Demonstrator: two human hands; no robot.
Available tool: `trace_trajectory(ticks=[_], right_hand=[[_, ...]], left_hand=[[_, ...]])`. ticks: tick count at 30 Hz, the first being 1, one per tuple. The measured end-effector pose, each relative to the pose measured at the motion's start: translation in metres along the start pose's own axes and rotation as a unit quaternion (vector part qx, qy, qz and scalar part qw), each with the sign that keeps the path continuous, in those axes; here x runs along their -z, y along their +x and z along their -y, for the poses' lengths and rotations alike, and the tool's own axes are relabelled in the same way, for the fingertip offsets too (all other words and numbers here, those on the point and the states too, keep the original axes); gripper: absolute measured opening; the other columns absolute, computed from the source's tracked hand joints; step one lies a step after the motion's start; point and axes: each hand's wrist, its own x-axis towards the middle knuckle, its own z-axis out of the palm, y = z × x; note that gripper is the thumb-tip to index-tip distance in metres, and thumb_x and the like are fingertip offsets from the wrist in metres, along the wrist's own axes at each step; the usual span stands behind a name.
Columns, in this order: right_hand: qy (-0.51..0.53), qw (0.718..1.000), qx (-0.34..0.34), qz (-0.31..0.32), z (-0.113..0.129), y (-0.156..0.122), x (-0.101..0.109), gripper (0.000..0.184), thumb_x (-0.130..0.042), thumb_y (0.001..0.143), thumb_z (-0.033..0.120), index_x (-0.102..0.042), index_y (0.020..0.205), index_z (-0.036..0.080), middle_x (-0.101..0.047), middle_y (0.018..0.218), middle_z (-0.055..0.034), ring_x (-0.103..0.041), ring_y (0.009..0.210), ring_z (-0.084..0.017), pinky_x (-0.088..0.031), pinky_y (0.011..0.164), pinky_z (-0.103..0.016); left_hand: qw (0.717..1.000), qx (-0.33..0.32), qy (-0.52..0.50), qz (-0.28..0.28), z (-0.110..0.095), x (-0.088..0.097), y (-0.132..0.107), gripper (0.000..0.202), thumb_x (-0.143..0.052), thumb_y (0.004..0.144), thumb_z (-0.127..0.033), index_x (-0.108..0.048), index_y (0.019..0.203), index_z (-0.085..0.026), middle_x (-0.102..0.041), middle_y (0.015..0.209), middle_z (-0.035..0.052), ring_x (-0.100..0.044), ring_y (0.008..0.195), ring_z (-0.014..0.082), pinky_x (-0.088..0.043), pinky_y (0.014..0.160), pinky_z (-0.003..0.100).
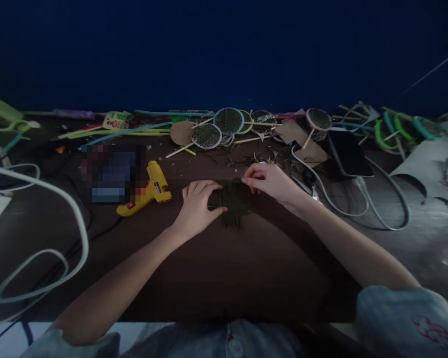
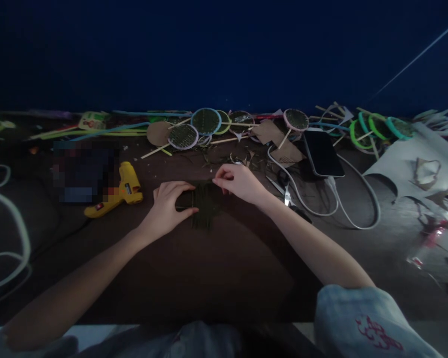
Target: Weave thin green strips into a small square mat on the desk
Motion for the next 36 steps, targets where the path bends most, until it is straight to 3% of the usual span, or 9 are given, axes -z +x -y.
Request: trace_trajectory(ticks=[36], right_hand=[[0.004, 1.000, -0.003, 0.000, 0.0040, -0.0020, 0.0000, 0.020, -0.057, 0.074, 0.037, -0.054, 0.073, 0.017, -0.052, 0.053, 0.0027, -0.050, 0.049, -0.009, -0.039, 0.048, -0.023]], left_hand=[[1.000, -0.019, 0.003, -0.005, 0.0020, -0.0009, -0.0010, 0.043, -0.067, 0.072, -0.030, -0.051, 0.112, -0.022, -0.055, 0.114, 0.0049, -0.044, 0.108, 0.0245, -0.031, 0.086, 0.038]])
